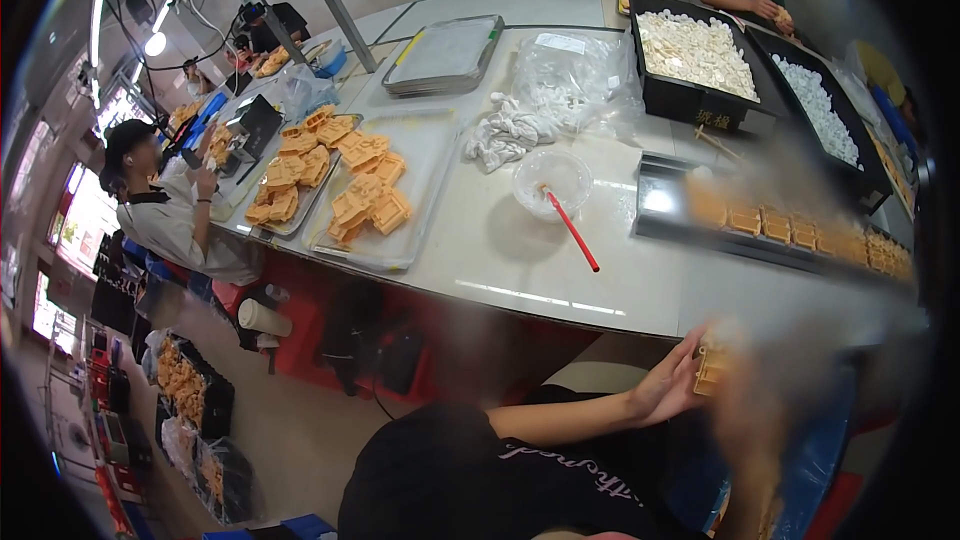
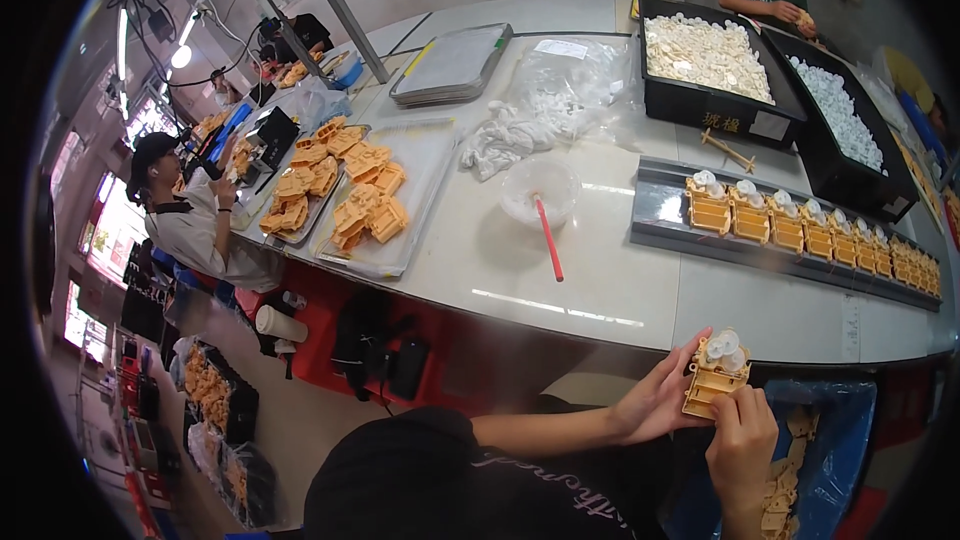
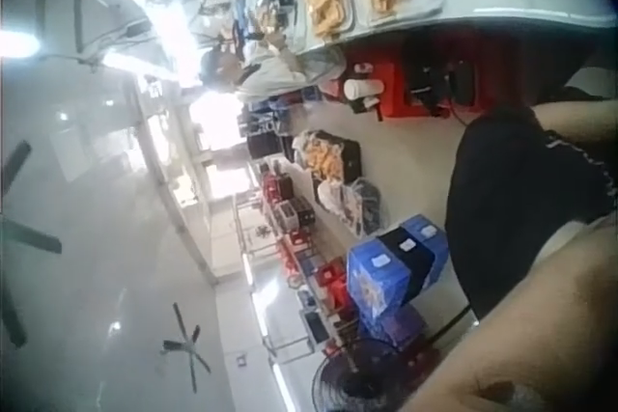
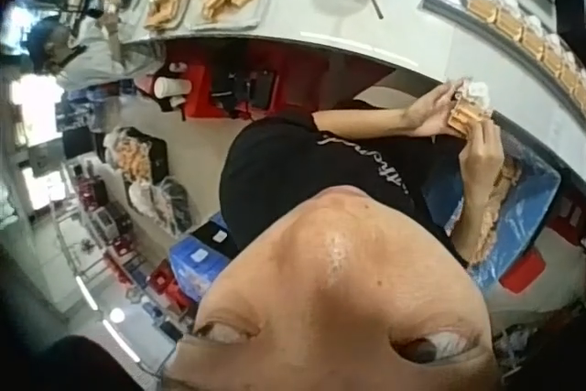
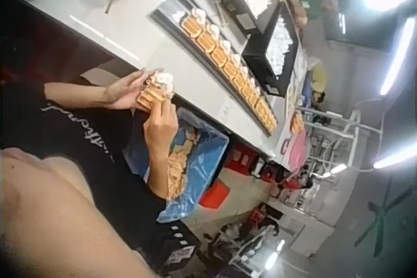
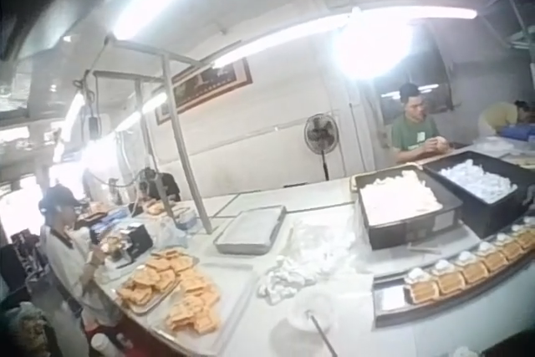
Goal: Assembling snack sandwiches by placing white filling between wafers and arranging them into packaging trays.
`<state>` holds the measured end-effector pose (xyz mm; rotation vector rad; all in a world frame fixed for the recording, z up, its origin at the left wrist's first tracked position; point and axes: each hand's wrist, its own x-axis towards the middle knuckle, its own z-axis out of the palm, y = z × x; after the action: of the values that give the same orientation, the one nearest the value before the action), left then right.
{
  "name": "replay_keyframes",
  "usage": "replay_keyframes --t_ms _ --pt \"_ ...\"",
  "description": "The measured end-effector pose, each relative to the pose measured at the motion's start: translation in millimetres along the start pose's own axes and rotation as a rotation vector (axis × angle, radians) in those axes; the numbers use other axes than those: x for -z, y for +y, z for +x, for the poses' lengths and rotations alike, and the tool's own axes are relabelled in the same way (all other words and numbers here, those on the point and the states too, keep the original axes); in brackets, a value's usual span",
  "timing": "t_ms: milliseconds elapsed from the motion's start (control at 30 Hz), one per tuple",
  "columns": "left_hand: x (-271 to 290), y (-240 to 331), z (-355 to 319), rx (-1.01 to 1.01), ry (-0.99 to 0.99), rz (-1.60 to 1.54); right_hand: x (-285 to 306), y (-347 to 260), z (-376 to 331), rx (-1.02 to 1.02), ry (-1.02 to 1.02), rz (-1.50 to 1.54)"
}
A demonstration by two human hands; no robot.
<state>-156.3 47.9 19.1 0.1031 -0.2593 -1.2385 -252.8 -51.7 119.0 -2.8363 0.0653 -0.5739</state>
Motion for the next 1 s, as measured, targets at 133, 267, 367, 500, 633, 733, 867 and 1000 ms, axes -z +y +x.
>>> replay_keyframes --t_ms 133,267,367,500,633,733,867,1000 --pt "5 -12 0 0.057 0.042 -0.038 -4 4 -23 -0.032 0.023 0.027" --pt "10 -26 2 0.069 0.053 -0.001 6 7 -40 -0.135 -0.050 0.138" --pt "7 -30 5 0.062 0.060 0.008 8 22 -75 -0.290 -0.024 0.103" --pt "3 -29 3 0.116 0.108 0.016 8 96 -133 -0.572 0.393 0.002" --pt "6 -33 -5 0.140 0.113 0.022 -27 223 -245 -0.978 0.384 -0.131" --pt "10 -41 -8 0.199 0.119 0.019 -70 254 -348 -1.421 0.144 -0.244" --pt "13 -37 -21 0.224 0.137 0.125 -114 254 -408 -1.336 -0.267 -0.107" --pt "19 -40 -25 0.304 0.150 0.161 -180 263 -461 -1.368 0.014 0.129"
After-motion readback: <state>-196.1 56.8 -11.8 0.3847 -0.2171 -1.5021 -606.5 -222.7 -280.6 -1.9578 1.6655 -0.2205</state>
